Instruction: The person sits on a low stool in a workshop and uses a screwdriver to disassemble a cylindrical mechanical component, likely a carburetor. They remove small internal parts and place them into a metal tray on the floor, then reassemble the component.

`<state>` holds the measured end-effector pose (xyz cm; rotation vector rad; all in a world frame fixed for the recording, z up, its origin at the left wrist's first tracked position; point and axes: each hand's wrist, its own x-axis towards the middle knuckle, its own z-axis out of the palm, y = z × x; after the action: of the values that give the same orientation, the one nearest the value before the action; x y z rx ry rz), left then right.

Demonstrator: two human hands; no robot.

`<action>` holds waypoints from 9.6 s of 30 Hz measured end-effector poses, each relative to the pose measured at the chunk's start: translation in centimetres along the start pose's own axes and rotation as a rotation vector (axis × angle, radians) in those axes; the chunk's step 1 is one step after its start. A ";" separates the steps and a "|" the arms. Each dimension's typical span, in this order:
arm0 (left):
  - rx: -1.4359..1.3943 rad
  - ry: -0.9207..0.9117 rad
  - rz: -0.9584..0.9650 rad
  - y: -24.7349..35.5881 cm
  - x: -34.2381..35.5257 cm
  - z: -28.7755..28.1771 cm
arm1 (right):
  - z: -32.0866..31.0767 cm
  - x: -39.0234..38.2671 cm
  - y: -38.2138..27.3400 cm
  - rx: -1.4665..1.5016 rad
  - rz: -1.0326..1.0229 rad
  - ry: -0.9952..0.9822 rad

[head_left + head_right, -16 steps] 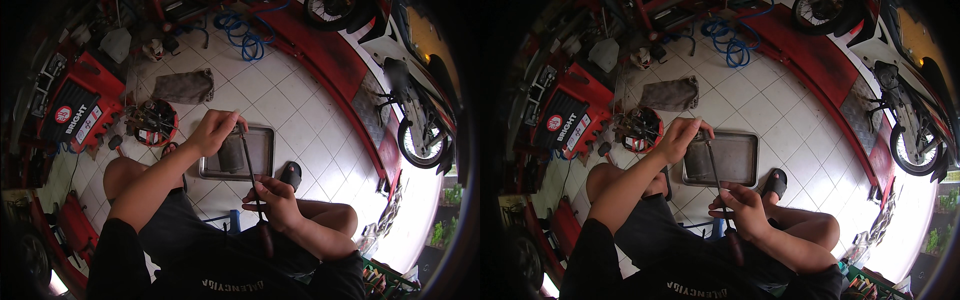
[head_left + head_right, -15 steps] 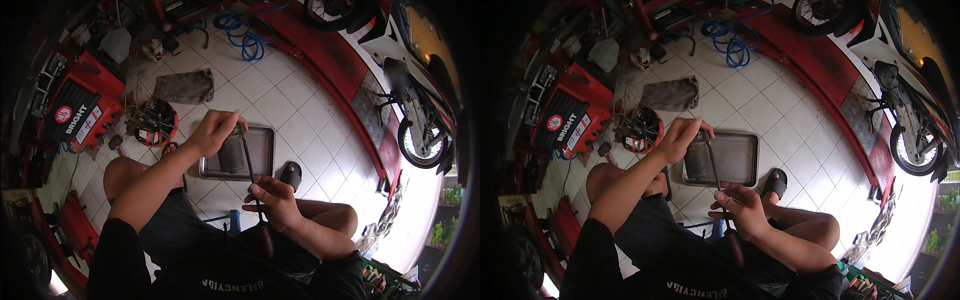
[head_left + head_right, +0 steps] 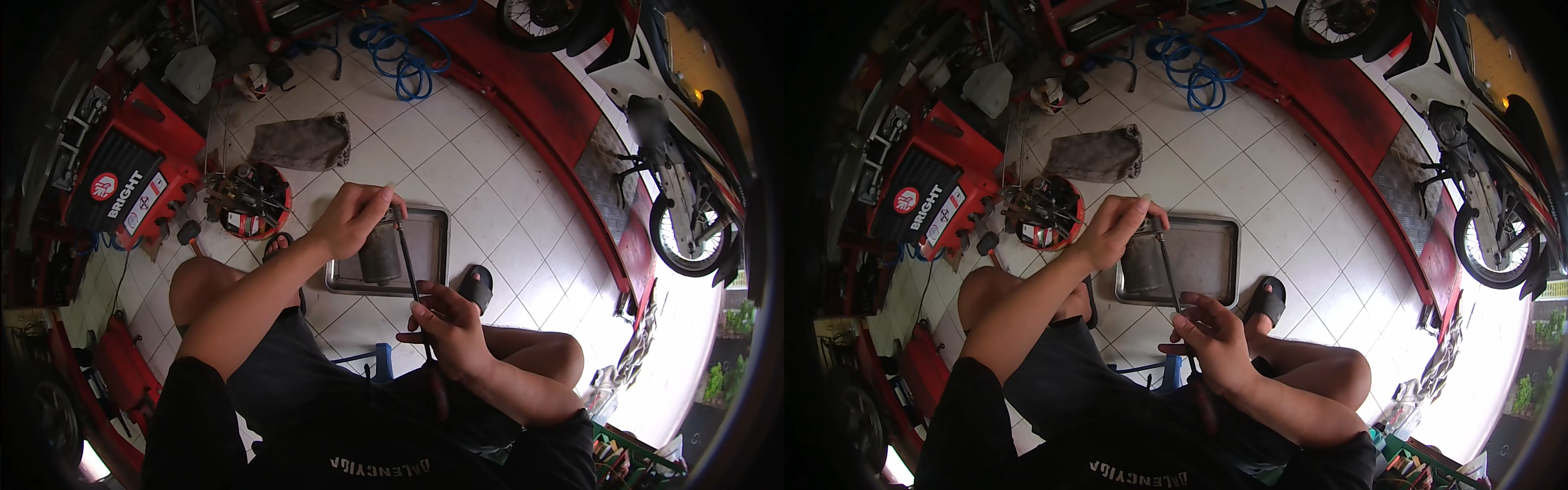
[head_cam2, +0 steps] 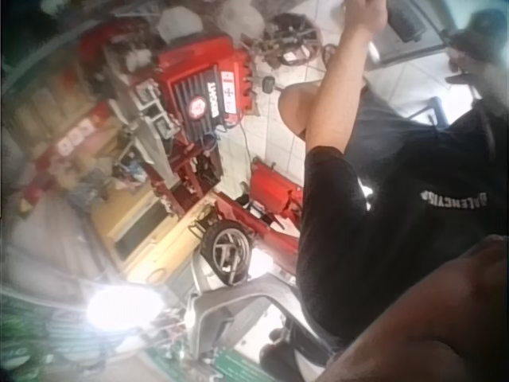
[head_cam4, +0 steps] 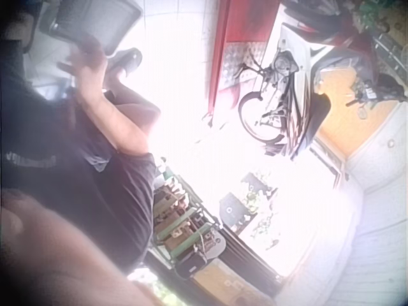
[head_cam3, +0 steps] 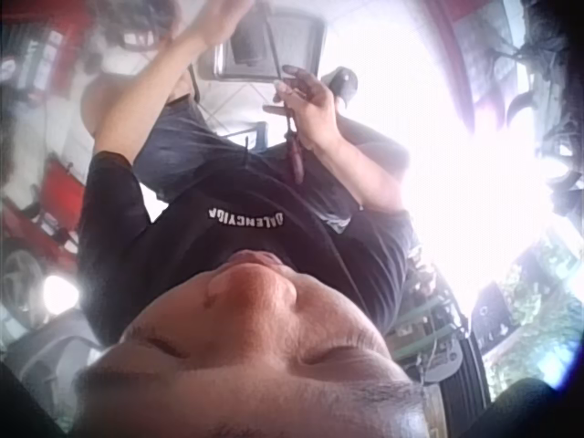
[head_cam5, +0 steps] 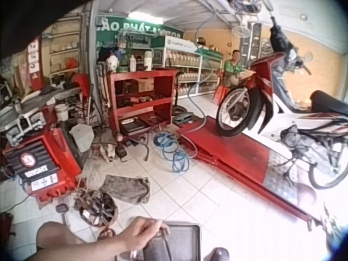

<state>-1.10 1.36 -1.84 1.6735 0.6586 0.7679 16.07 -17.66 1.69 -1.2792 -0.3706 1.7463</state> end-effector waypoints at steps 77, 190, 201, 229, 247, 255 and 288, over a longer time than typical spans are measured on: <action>0.011 -0.196 -0.124 1.4 -0.1 1.0 | 2.6 0.6 3.6 0.348 -0.003 0.003; -0.023 -0.164 -0.080 0.6 -1.0 1.3 | 0.2 -0.3 2.0 0.214 0.334 -0.168; 0.001 -0.093 -0.097 1.8 -1.4 0.4 | -0.7 -6.9 5.6 -0.659 0.195 -0.202; -0.029 0.391 0.122 4.6 -2.4 -3.2 | -0.8 -8.1 -3.7 -0.842 -0.504 -0.033; 0.044 0.285 0.098 4.4 -3.6 -3.0 | -0.8 -9.4 -3.3 -0.751 -0.389 -0.141; 0.069 0.397 0.111 4.3 -3.6 -3.0 | 1.1 -9.2 -4.1 -1.303 -0.753 0.041; 0.077 0.464 0.204 4.9 -3.9 -5.5 | -0.7 -5.4 -6.1 -0.702 -0.268 -0.186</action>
<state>-7.63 0.66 3.25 1.6600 0.8508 1.3143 19.89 -18.89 8.85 -1.4494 -1.2876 1.5535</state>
